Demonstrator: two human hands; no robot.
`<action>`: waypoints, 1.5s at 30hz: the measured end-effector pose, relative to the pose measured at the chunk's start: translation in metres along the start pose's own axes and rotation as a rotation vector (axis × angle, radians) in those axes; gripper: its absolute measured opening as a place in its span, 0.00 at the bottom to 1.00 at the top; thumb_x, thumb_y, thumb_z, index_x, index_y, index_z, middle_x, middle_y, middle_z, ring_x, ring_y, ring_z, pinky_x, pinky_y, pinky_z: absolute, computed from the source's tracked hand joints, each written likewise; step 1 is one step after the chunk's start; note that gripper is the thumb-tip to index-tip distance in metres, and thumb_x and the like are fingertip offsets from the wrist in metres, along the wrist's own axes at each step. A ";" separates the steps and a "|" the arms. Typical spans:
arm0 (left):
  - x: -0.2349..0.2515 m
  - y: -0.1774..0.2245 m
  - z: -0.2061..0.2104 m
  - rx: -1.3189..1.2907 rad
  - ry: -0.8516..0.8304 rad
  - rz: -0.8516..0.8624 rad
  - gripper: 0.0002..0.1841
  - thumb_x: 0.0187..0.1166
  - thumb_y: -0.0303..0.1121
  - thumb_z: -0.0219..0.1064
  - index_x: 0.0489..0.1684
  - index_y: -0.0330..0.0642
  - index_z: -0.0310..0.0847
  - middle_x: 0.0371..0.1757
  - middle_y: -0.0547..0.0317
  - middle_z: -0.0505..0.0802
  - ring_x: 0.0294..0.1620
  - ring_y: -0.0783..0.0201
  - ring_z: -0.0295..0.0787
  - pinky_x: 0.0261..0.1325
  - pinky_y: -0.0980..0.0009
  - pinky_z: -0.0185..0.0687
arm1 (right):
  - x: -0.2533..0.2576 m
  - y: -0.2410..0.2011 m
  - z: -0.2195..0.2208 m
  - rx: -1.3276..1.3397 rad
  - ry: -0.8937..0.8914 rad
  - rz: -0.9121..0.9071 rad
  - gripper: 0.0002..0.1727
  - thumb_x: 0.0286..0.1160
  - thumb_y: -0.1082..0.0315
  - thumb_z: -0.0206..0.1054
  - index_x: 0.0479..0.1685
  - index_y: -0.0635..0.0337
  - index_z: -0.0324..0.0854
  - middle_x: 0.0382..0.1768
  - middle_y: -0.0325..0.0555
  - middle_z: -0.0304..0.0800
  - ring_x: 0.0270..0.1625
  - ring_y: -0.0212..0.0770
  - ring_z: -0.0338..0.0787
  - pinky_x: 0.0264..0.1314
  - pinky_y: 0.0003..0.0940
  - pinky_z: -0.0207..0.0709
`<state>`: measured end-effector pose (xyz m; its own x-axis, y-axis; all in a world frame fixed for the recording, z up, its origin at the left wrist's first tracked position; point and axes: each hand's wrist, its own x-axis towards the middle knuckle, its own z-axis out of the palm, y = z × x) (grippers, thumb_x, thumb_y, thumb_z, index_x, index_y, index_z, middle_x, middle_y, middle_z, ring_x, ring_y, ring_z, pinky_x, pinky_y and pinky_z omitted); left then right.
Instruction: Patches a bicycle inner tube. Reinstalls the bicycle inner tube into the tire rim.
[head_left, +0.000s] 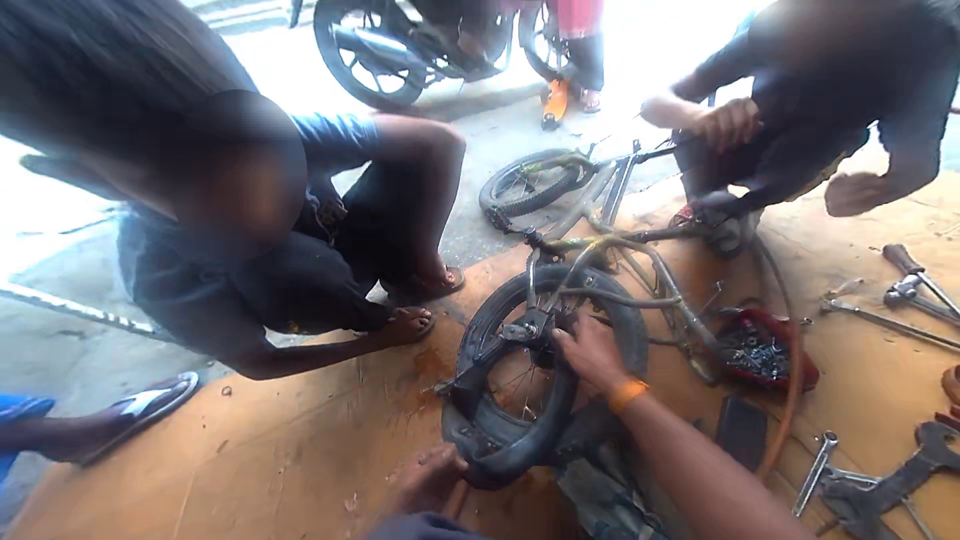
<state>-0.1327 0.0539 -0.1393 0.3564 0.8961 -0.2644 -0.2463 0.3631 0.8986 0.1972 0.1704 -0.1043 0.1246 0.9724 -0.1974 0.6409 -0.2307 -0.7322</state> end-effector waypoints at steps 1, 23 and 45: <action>0.002 -0.002 0.011 -0.025 0.092 0.005 0.14 0.77 0.47 0.70 0.29 0.49 0.94 0.33 0.60 0.96 0.37 0.67 0.93 0.50 0.66 0.90 | 0.006 -0.005 -0.002 -0.028 -0.013 0.056 0.35 0.81 0.43 0.65 0.74 0.65 0.75 0.59 0.65 0.88 0.62 0.65 0.88 0.62 0.67 0.79; 0.068 -0.012 -0.011 0.427 0.357 0.118 0.27 0.77 0.37 0.68 0.76 0.37 0.78 0.75 0.51 0.85 0.73 0.58 0.83 0.74 0.60 0.82 | -0.134 0.036 -0.049 0.895 0.731 -0.153 0.22 0.75 0.75 0.63 0.70 0.64 0.76 0.58 0.44 0.87 0.58 0.35 0.88 0.59 0.34 0.86; 0.109 -0.025 -0.007 0.377 0.773 0.195 0.22 0.88 0.33 0.61 0.76 0.32 0.66 0.60 0.42 0.86 0.55 0.56 0.88 0.60 0.57 0.88 | -0.140 0.038 -0.009 1.059 0.223 -0.175 0.23 0.77 0.73 0.66 0.72 0.61 0.81 0.62 0.54 0.90 0.61 0.49 0.91 0.64 0.44 0.88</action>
<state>-0.0937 0.1444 -0.1932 -0.4040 0.9049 -0.1341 0.1238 0.1993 0.9721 0.2113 0.0255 -0.0986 0.2980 0.9545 0.0087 -0.2991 0.1020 -0.9488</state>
